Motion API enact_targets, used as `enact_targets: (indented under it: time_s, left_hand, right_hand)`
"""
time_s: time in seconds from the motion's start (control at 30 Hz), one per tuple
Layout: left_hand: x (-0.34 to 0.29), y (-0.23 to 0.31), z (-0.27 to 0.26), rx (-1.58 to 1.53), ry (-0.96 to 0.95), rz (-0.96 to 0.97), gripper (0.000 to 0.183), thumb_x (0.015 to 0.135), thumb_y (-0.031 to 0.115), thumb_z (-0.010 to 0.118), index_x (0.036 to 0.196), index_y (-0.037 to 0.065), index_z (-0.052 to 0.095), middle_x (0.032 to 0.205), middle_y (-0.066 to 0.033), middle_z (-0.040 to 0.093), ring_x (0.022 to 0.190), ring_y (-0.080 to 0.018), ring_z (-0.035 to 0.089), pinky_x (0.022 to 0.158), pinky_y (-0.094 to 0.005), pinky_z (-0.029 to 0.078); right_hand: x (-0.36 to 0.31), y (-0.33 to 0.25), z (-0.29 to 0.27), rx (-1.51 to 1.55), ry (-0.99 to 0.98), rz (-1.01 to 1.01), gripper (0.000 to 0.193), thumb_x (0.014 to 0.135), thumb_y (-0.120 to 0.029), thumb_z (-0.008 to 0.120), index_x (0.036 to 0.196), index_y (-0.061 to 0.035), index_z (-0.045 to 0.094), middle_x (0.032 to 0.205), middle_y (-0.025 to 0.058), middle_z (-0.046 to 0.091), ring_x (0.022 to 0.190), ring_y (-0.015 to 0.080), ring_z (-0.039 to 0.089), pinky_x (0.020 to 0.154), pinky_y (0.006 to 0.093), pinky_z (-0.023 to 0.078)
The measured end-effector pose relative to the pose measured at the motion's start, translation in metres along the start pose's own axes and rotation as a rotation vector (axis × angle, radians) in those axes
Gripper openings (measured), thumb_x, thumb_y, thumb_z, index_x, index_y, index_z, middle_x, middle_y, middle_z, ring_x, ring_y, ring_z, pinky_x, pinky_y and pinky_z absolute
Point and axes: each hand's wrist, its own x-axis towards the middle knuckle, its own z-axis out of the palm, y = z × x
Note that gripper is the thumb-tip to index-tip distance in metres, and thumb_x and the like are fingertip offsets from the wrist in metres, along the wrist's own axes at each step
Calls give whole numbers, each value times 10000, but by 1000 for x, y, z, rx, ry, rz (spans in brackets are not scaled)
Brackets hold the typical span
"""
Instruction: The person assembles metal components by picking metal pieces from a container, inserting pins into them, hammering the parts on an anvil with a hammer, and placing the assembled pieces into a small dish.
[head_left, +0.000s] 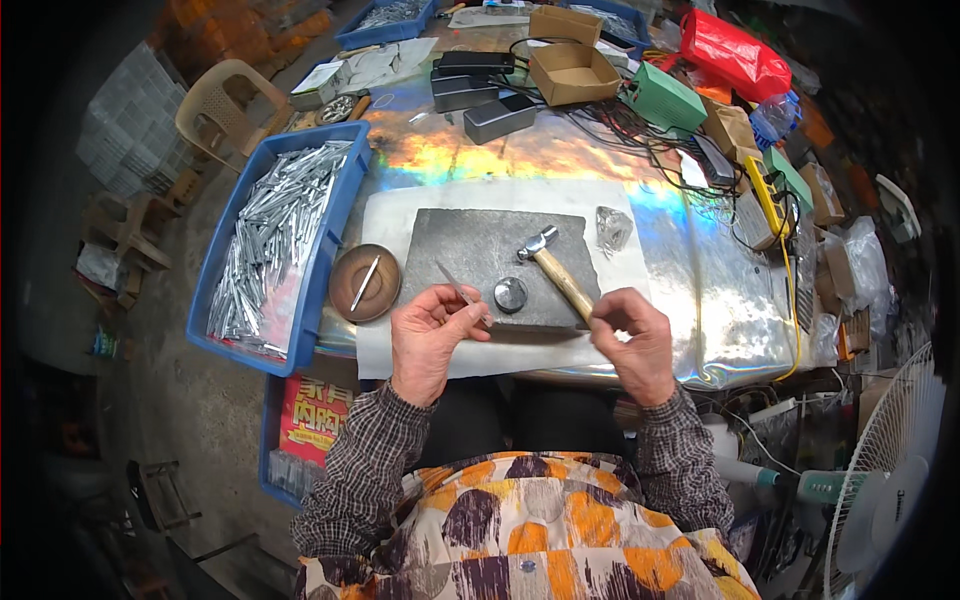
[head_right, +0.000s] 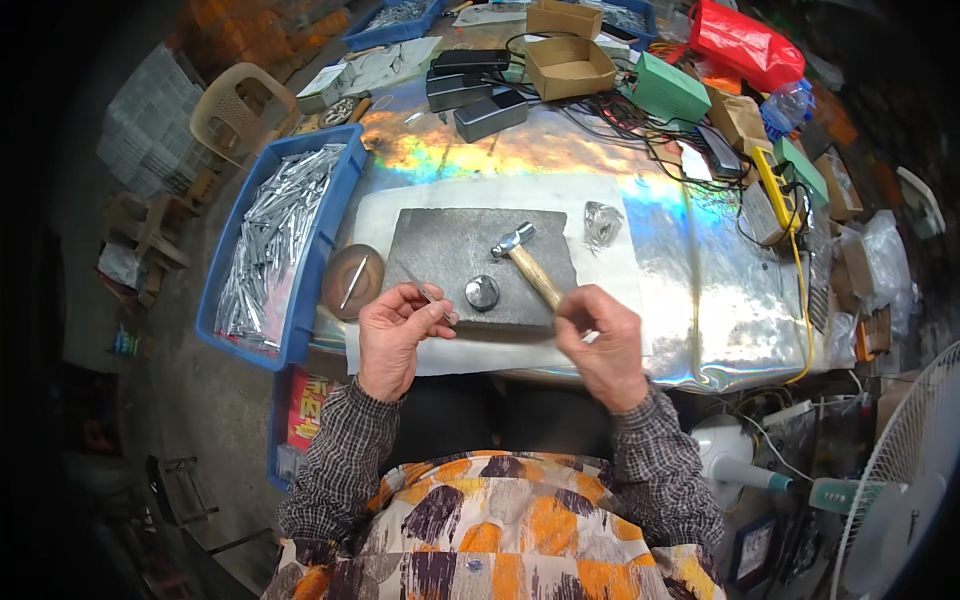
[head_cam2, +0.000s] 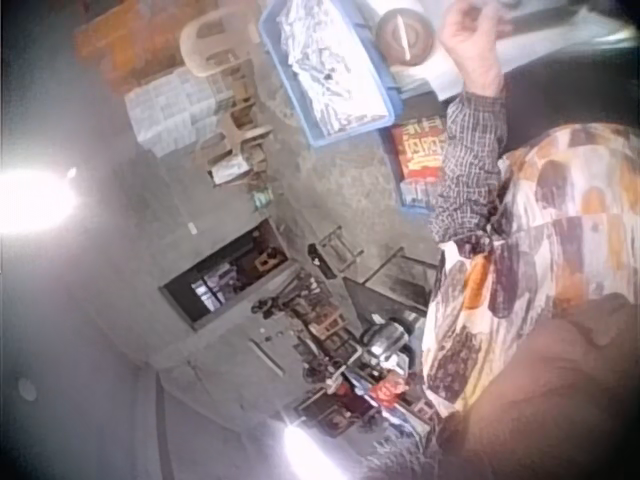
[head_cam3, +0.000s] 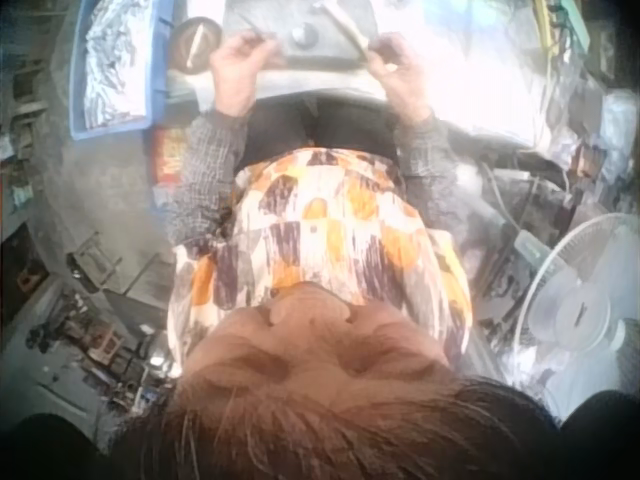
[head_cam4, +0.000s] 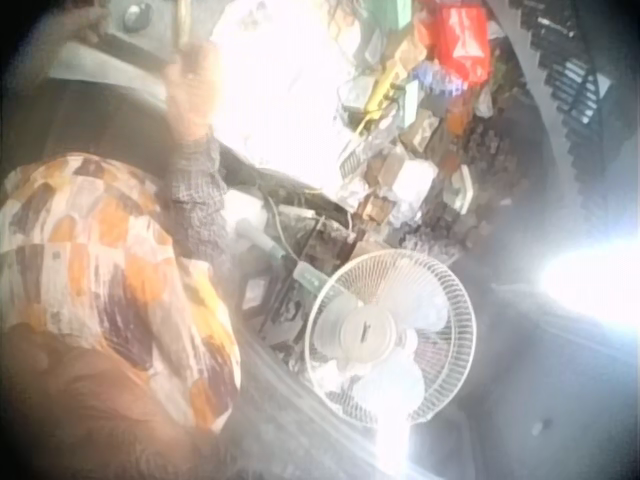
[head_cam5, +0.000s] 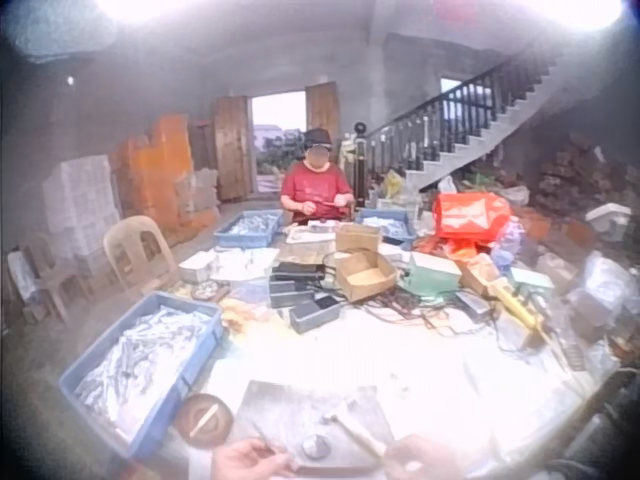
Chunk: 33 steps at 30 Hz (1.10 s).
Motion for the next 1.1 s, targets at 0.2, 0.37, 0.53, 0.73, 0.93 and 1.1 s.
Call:
enact_targets:
  time_s: [0.2, 0.37, 0.53, 0.73, 0.93, 1.1]
  left_hand:
    - [-21, 3, 18, -192, -63, -167, 130, 841, 8, 618, 957, -31, 574, 862, -124, 642, 767, -188, 663, 636, -273, 578]
    - [-34, 1, 19, -326, -82, -258, 172, 854, 27, 618, 1006, -29, 560, 883, -121, 649, 764, -176, 658, 640, -269, 571]
    - [-40, 3, 20, -377, -77, -272, 165, 870, 61, 602, 1012, -3, 548, 894, -129, 642, 774, -190, 663, 647, -297, 582]
    - [-45, 2, 20, -461, -81, -265, 155, 882, 71, 590, 1018, 11, 547, 913, -126, 644, 779, -191, 661, 650, -303, 581]
    - [-47, -2, 19, -488, -77, -260, 152, 886, 70, 585, 1024, 18, 547, 923, -126, 645, 783, -193, 661, 660, -307, 581]
    - [-48, -3, 20, -496, -72, -252, 153, 886, 67, 585, 1029, 24, 549, 926, -125, 645, 791, -192, 659, 671, -306, 578]
  right_hand:
    - [-17, -18, 29, 198, -162, 39, 132, 754, 56, 614, 873, 2, 633, 802, 43, 618, 690, 94, 609, 607, 224, 500]
    - [-27, -32, 37, 510, -214, 281, 77, 830, 42, 585, 905, 59, 591, 840, 70, 626, 687, 111, 631, 598, 212, 527]
    - [-34, -32, 39, 482, -181, 229, 73, 828, 38, 597, 900, 50, 600, 834, 67, 613, 662, 105, 616, 565, 205, 511]
    - [-38, -35, 47, 448, -125, 91, 72, 830, 31, 608, 900, 49, 603, 860, 73, 581, 627, 94, 581, 521, 203, 477]
    - [-43, -33, 51, 360, -72, 58, 48, 838, 39, 597, 885, 44, 587, 854, 70, 573, 630, 83, 570, 521, 202, 466]
    - [-47, -29, 58, 383, -36, 47, 36, 845, 41, 590, 862, 30, 560, 842, 61, 572, 616, 74, 555, 517, 200, 450]
